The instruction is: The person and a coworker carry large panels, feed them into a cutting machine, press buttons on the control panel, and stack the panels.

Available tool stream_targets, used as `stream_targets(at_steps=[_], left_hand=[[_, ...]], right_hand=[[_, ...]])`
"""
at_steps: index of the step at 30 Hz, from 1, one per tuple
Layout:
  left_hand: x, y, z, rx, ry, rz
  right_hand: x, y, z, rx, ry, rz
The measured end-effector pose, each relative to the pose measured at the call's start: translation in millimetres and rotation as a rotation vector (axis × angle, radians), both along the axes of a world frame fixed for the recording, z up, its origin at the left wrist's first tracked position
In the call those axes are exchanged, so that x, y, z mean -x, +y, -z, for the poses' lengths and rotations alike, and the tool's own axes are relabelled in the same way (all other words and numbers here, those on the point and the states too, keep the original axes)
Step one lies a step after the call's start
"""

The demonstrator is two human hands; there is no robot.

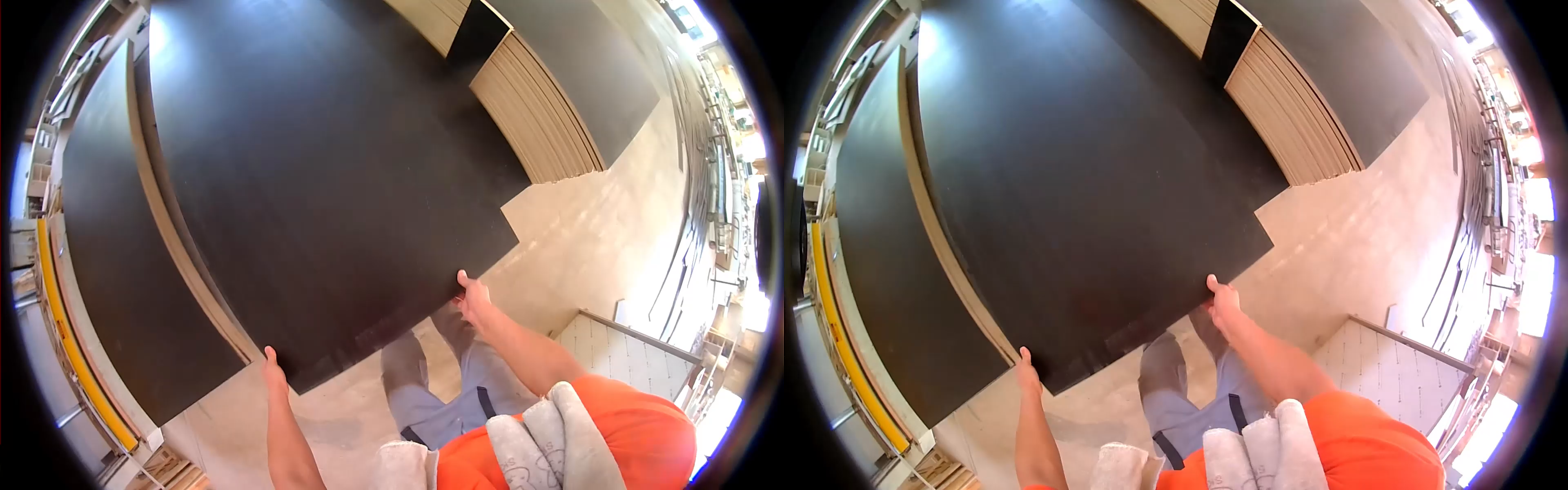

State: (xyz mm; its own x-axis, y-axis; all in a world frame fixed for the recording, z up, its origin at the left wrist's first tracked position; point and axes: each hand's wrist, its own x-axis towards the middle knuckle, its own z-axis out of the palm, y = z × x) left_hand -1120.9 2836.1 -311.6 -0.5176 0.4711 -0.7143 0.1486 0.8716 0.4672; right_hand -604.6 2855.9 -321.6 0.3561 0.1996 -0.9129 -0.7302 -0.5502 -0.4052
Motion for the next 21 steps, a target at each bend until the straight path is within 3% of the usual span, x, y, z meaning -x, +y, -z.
stream_targets(at_steps=[2,3,5,7,8,11,14,18,21], left_hand=[[-6.6,10.9,43.0,0.099,0.042,0.261],[-11.6,31.4,51.8,0.221,0.035,0.249],[-45.8,80.7,53.9,0.193,0.177,0.016],[-47.8,106.0,78.4,-0.033,-0.079,-0.017],[-53.3,102.2,87.4,-0.111,0.016,-0.022],[-88.8,132.6,63.0,-0.132,-0.042,0.010],[-114.2,149.1,51.9,0.075,0.228,0.114],[-136.0,142.3,56.8,-0.050,0.020,0.027],[-152.0,132.6,70.3,-0.192,0.108,0.076]], right_hand=[[-29.1,14.6,26.3,0.186,-0.114,-0.206],[-43.5,24.3,39.5,0.282,-0.166,-0.308],[-51.6,58.1,28.0,0.234,-0.349,-0.469],[-63.3,76.9,32.3,0.193,-0.412,-0.597],[-64.9,79.5,30.6,0.203,-0.397,-0.562],[-74.8,105.3,36.2,0.268,-0.368,-0.501],[-89.1,121.2,28.1,0.313,-0.321,-0.464],[-116.2,121.2,27.7,0.364,-0.343,-0.527],[-126.8,124.2,23.3,0.347,-0.360,-0.469]])
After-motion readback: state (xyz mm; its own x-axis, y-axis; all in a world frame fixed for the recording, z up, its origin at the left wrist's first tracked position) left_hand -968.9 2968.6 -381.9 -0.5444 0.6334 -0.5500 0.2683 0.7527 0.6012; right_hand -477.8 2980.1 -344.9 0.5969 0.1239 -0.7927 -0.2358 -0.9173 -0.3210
